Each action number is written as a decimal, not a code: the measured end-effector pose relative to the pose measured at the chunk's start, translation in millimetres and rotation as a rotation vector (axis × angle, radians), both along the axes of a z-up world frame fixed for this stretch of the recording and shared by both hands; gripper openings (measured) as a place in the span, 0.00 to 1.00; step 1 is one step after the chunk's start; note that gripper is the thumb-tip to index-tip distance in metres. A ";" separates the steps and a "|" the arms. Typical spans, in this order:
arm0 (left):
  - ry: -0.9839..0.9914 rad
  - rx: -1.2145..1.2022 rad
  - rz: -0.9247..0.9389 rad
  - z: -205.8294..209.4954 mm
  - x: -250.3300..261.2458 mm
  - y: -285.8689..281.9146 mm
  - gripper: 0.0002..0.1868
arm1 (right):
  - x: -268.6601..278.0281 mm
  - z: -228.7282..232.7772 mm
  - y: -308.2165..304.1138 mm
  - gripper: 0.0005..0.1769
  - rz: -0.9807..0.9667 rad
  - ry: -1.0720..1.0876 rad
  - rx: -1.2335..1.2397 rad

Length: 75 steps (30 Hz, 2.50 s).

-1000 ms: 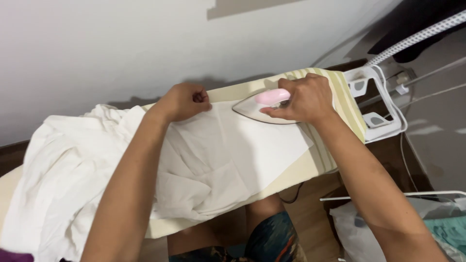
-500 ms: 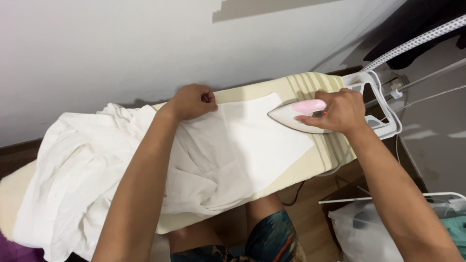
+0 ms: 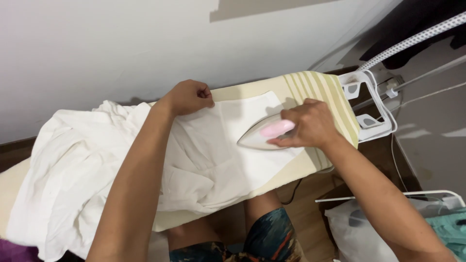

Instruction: Ironing a white long-sleeved button-down shirt on an ironing board.

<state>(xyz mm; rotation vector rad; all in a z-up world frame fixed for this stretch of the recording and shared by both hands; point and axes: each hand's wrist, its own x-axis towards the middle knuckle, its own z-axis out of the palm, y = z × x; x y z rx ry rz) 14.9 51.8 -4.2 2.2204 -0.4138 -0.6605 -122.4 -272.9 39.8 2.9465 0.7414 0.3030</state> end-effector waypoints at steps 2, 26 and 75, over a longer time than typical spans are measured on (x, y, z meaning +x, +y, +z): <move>-0.010 -0.014 -0.005 -7.5 2.3 -0.2 0.11 | 5.5 7.6 4.6 0.38 -0.135 -0.001 -0.049; -0.192 -0.038 -0.029 -28.9 8.0 -2.4 0.11 | -49.3 24.6 147.5 0.24 -0.677 0.156 0.341; -1.016 0.218 -0.231 -13.1 -279.2 -4.2 0.23 | -42.3 14.2 -74.1 0.36 -0.565 -0.352 -0.119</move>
